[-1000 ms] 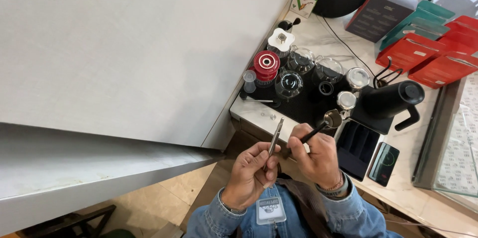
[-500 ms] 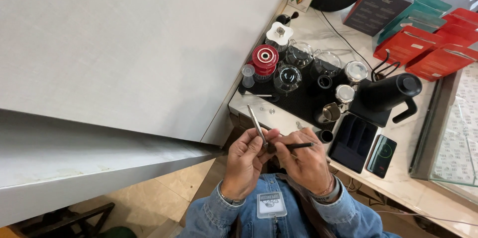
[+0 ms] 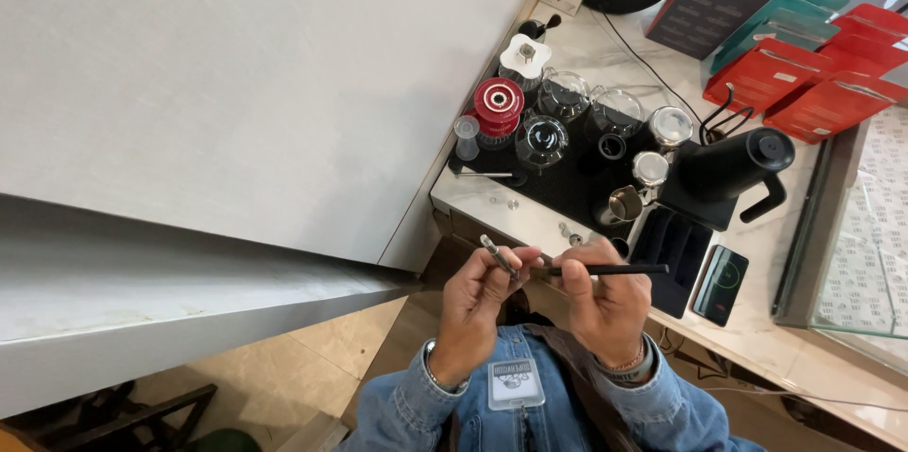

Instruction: The person assembles a manual coffee grinder by inserting a metal burr into the base, placing a grinding disc, and screwing the top housing onto the base. They then tighten the assembly by hand and place the completed grinder on the counter.

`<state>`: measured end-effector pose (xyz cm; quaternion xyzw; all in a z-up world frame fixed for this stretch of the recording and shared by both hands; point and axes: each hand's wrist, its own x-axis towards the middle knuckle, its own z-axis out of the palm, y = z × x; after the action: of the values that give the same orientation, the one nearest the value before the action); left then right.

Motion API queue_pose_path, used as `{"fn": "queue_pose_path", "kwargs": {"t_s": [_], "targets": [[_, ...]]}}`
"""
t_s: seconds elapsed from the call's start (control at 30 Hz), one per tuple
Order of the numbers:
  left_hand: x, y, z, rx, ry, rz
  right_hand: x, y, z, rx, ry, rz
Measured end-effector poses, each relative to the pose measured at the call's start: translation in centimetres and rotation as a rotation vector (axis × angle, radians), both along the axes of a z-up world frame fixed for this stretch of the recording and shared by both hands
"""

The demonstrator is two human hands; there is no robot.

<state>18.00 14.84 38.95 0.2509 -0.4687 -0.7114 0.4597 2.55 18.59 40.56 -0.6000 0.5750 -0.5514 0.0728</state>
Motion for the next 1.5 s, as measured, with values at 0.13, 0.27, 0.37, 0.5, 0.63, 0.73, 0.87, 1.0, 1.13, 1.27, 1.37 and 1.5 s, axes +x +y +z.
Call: {"fn": "queue_pose_path", "kwargs": {"t_s": [0.13, 0.27, 0.37, 0.5, 0.63, 0.73, 0.87, 1.0, 1.13, 1.27, 1.37, 1.5], "targets": [[0.0, 0.1, 0.2, -0.056, -0.033, 0.007, -0.3, -0.6, 0.0, 0.104, 0.118, 0.245], [0.1, -0.4, -0.7, 0.083, 0.066, 0.006, 0.4, -0.1, -0.1, 0.053, 0.025, 0.045], [-0.3, -0.1, -1.6, 0.124, 0.072, 0.046, 0.3, -0.4, -0.4, 0.05, 0.031, 0.117], [-0.9, -0.4, -2.1, 0.249, 0.091, 0.132, 0.1, -0.5, -0.9, 0.02, 0.132, 0.202], [-1.3, -0.7, -2.3, 0.224, 0.136, 0.133, 0.1, -0.6, -1.1, -0.018, 0.022, 0.12], [-1.3, -0.9, -1.9, 0.083, 0.055, 0.191, -0.2, -0.8, -0.8, 0.038, 0.243, 0.264], [-1.8, -0.5, -1.9, 0.106, 0.077, 0.217, 0.1, -0.5, -0.4, -0.085, 0.134, 0.07], [-2.0, -0.7, -2.1, 0.048, 0.041, 0.203, -0.4, -1.1, -0.6, 0.02, 0.161, 0.278], [-1.7, -0.2, -2.0, 0.069, -0.028, 0.191, -0.8, -0.8, 0.5, -0.028, -0.015, 0.146], [-1.7, 0.4, 0.1, -0.057, -0.156, 0.164, -0.9, -1.9, 1.9, -0.056, 0.032, 0.266], [-1.6, 0.7, 1.3, -0.123, -0.233, 0.16, -1.3, -2.4, 2.0, -0.011, 0.135, 0.176], [-1.3, 0.7, 0.0, -0.035, -0.225, 0.117, -1.8, -2.3, 2.0, 0.005, -0.014, 0.127]]}}
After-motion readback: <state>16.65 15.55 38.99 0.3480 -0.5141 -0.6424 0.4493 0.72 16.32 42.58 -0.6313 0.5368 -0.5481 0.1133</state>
